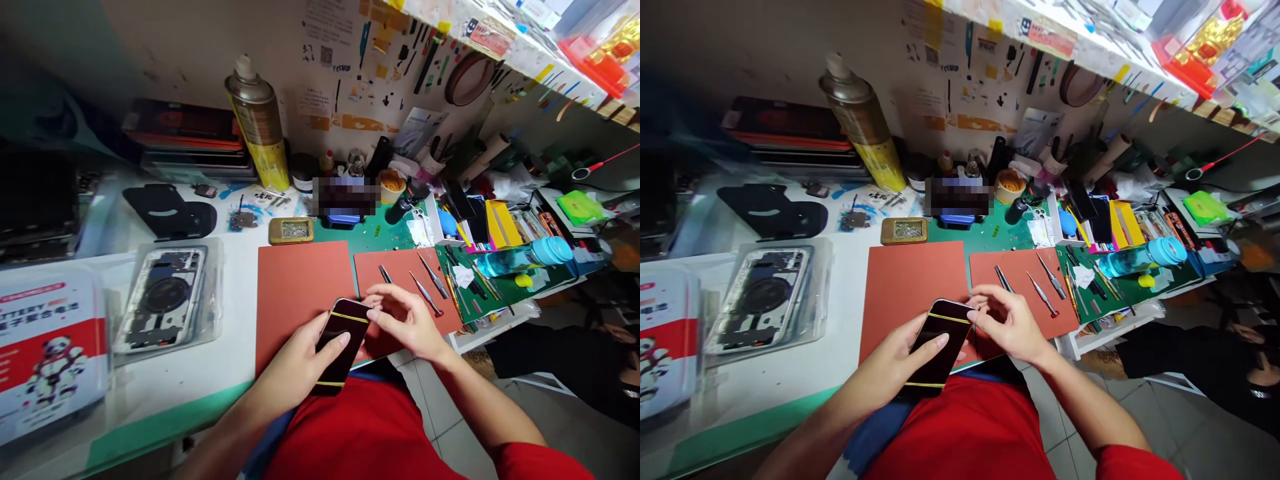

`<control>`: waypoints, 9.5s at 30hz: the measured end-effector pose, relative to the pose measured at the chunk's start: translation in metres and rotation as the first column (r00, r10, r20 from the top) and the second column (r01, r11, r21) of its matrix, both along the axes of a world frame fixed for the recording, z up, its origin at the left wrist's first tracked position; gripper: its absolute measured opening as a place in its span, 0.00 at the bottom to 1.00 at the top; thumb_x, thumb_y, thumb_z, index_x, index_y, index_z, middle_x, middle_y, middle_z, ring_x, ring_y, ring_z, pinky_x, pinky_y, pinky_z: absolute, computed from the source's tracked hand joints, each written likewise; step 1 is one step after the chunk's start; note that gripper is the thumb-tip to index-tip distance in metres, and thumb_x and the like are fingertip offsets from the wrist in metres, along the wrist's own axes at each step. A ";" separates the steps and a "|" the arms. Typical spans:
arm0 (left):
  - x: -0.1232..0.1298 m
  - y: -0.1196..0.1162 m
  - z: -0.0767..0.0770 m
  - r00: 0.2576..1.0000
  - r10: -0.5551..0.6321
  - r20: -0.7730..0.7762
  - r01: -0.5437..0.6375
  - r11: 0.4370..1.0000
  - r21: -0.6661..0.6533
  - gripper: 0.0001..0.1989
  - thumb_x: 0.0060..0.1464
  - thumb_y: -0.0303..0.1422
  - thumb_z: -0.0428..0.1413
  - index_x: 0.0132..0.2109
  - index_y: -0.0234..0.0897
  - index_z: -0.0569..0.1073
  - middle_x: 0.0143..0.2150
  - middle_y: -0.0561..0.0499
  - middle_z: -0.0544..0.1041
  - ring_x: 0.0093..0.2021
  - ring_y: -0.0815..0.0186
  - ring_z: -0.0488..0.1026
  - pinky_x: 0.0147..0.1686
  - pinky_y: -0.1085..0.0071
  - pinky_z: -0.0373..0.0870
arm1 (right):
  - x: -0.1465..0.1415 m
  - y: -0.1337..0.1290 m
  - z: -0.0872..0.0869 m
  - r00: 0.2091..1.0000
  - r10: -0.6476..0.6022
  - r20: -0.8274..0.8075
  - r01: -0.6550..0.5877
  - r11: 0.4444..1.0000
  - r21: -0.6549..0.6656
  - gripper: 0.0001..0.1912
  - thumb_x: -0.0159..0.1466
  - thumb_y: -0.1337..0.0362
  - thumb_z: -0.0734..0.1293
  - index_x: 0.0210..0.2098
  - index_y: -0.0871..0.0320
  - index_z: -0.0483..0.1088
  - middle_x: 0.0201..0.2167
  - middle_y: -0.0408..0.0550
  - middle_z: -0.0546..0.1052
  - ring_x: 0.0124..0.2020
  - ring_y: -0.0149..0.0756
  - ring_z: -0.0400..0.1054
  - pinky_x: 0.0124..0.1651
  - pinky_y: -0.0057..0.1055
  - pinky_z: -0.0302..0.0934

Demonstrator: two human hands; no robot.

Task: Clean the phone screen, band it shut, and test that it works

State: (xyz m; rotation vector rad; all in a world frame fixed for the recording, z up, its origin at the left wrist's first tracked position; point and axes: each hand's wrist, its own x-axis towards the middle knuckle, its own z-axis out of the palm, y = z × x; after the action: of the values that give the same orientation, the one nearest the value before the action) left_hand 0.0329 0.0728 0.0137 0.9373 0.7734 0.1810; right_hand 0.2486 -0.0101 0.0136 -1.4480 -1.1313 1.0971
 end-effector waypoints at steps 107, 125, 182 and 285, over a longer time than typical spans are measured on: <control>-0.031 -0.047 -0.018 0.877 0.419 0.235 -0.406 0.908 -0.104 0.28 0.75 0.45 0.47 0.77 0.54 0.59 0.81 0.56 0.55 0.82 0.55 0.41 0.79 0.52 0.34 | -0.064 0.022 0.003 0.994 -0.092 -0.055 0.087 0.992 -0.092 0.19 0.68 0.57 0.76 0.58 0.50 0.78 0.53 0.51 0.83 0.53 0.44 0.77 0.57 0.40 0.72; -0.040 0.004 -0.002 0.508 0.826 0.244 -0.767 0.563 -0.308 0.24 0.59 0.51 0.66 0.56 0.45 0.80 0.52 0.45 0.84 0.52 0.52 0.81 0.43 0.60 0.83 | -0.095 0.023 0.003 0.844 -0.364 -0.394 0.323 0.931 -0.169 0.17 0.59 0.58 0.83 0.45 0.52 0.80 0.34 0.43 0.80 0.31 0.32 0.72 0.34 0.27 0.72; -0.014 0.013 -0.020 0.602 0.760 0.247 -0.740 0.646 -0.187 0.43 0.50 0.25 0.73 0.69 0.53 0.66 0.47 0.55 0.81 0.35 0.65 0.84 0.37 0.67 0.86 | -0.060 0.016 0.013 0.990 0.138 0.035 -0.136 0.989 -0.056 0.05 0.68 0.70 0.72 0.41 0.54 0.76 0.31 0.41 0.81 0.31 0.30 0.74 0.39 0.27 0.73; -0.007 0.020 -0.007 0.615 0.765 0.191 -0.774 0.632 -0.039 0.41 0.47 0.29 0.75 0.64 0.50 0.69 0.50 0.51 0.81 0.34 0.63 0.84 0.36 0.66 0.86 | -0.065 0.037 0.010 0.815 -0.164 -0.556 -0.094 0.909 -0.407 0.11 0.63 0.57 0.80 0.37 0.58 0.84 0.24 0.45 0.83 0.22 0.27 0.73 0.30 0.23 0.69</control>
State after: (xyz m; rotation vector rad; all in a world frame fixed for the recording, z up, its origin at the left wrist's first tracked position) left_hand 0.0258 0.0929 0.0067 0.5541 0.9604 1.0528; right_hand 0.1835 0.0264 0.0232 -1.2886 -0.4364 1.6852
